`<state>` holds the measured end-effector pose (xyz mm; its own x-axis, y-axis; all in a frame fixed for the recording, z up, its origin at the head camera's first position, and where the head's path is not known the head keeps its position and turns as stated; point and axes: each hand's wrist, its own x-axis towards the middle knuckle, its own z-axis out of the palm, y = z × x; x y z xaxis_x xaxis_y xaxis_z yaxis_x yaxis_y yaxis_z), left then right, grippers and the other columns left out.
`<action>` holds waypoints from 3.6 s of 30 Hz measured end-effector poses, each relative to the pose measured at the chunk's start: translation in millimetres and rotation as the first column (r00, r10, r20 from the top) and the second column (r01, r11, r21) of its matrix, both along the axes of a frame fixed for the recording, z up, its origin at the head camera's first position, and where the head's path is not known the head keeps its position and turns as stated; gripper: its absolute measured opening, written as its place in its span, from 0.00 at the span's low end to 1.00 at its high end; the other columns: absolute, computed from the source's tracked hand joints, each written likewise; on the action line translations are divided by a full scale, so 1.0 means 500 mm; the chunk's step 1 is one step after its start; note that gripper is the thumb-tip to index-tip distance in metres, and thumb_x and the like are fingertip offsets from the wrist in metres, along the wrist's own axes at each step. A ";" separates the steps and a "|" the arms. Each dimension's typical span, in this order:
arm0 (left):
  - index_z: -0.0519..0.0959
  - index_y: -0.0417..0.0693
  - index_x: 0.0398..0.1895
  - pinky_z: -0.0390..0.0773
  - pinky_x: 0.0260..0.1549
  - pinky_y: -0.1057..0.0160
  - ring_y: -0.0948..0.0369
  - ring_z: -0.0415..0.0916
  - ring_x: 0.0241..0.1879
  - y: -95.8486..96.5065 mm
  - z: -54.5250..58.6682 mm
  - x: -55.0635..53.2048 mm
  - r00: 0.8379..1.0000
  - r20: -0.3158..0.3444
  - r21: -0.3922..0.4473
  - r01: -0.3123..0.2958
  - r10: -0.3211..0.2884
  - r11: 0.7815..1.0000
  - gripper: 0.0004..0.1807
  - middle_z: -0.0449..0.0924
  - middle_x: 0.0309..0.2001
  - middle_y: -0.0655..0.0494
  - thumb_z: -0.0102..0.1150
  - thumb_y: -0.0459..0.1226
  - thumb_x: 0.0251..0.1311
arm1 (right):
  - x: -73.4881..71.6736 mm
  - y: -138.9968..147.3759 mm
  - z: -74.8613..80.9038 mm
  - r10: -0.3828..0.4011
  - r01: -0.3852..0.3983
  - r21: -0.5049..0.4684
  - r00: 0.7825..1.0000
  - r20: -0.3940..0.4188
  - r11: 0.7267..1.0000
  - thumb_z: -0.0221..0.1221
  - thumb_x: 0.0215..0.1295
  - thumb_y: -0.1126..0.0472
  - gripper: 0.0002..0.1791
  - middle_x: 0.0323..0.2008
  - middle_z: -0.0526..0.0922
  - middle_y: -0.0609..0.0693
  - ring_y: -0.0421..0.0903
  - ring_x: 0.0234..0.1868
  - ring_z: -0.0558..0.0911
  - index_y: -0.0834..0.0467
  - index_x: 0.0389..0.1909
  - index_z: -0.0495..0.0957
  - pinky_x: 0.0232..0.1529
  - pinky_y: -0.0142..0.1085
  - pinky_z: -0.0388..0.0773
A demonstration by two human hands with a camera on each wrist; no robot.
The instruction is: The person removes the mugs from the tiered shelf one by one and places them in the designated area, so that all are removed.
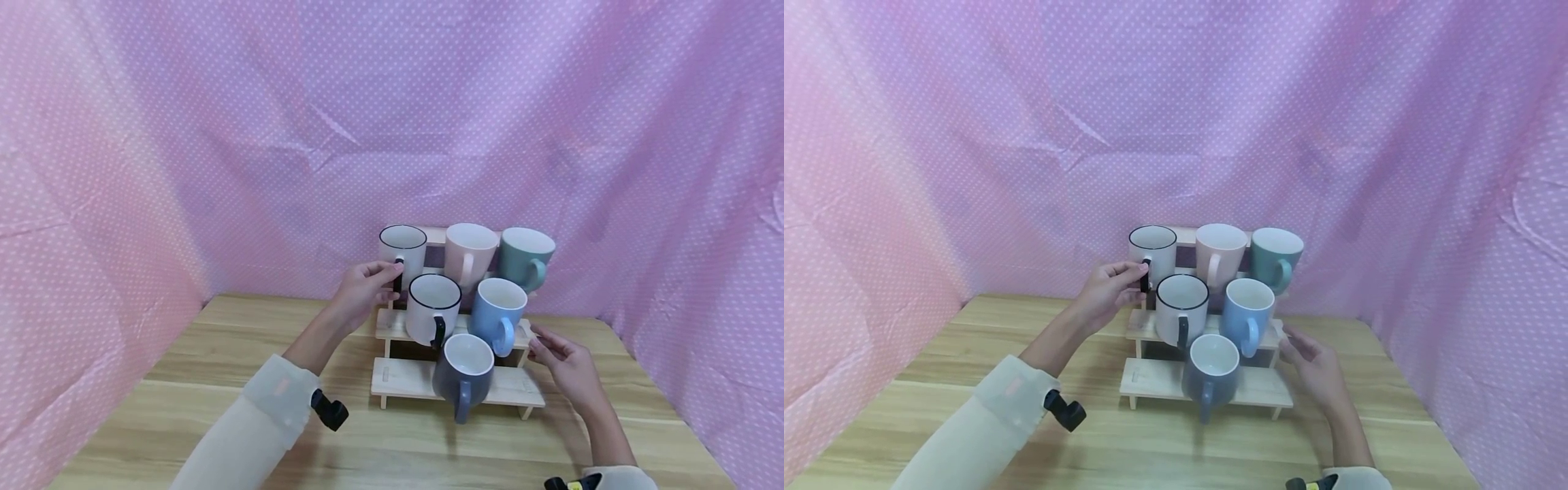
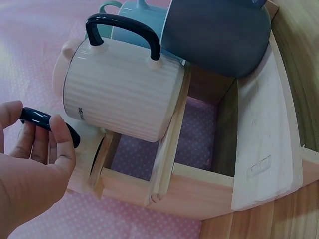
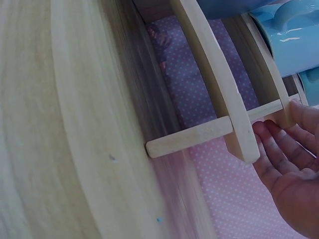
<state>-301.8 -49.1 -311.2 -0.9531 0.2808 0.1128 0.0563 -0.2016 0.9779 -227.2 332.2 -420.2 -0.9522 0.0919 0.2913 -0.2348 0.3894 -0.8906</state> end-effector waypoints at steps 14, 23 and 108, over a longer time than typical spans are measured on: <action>0.82 0.41 0.35 0.81 0.38 0.63 0.58 0.78 0.39 -0.055 -0.008 -0.007 0.998 -0.039 0.044 -0.057 0.058 0.997 0.08 0.80 0.38 0.52 0.63 0.38 0.70 | 0.002 -0.002 0.003 0.004 -0.003 -0.013 0.999 0.035 1.000 0.60 0.76 0.56 0.28 0.48 0.86 0.42 0.39 0.44 0.87 0.67 0.69 0.71 0.47 0.26 0.82; 0.79 0.40 0.35 0.80 0.40 0.64 0.56 0.77 0.39 -0.096 -0.010 -0.019 0.996 -0.076 0.051 -0.049 0.053 0.997 0.08 0.81 0.35 0.53 0.58 0.35 0.73 | 0.001 0.000 0.006 -0.015 0.014 0.015 0.998 0.054 1.000 0.59 0.76 0.54 0.28 0.52 0.86 0.52 0.35 0.44 0.87 0.64 0.70 0.71 0.47 0.24 0.81; 0.78 0.30 0.41 0.85 0.36 0.70 0.65 0.77 0.37 -0.517 -0.260 -0.024 0.784 0.073 -0.147 -0.603 0.617 0.784 0.15 0.77 0.36 0.56 0.55 0.38 0.75 | -0.001 0.000 0.014 0.001 0.015 -0.131 0.993 0.116 0.991 0.62 0.74 0.57 0.31 0.47 0.85 0.34 0.37 0.44 0.87 0.69 0.71 0.67 0.50 0.26 0.81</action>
<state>-313.7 -307.7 -441.5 -0.9330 -0.3599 0.0002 0.0210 -0.0539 0.9983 -227.7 332.3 -413.0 -0.9779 0.1288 0.1646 -0.1254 0.2683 -0.9551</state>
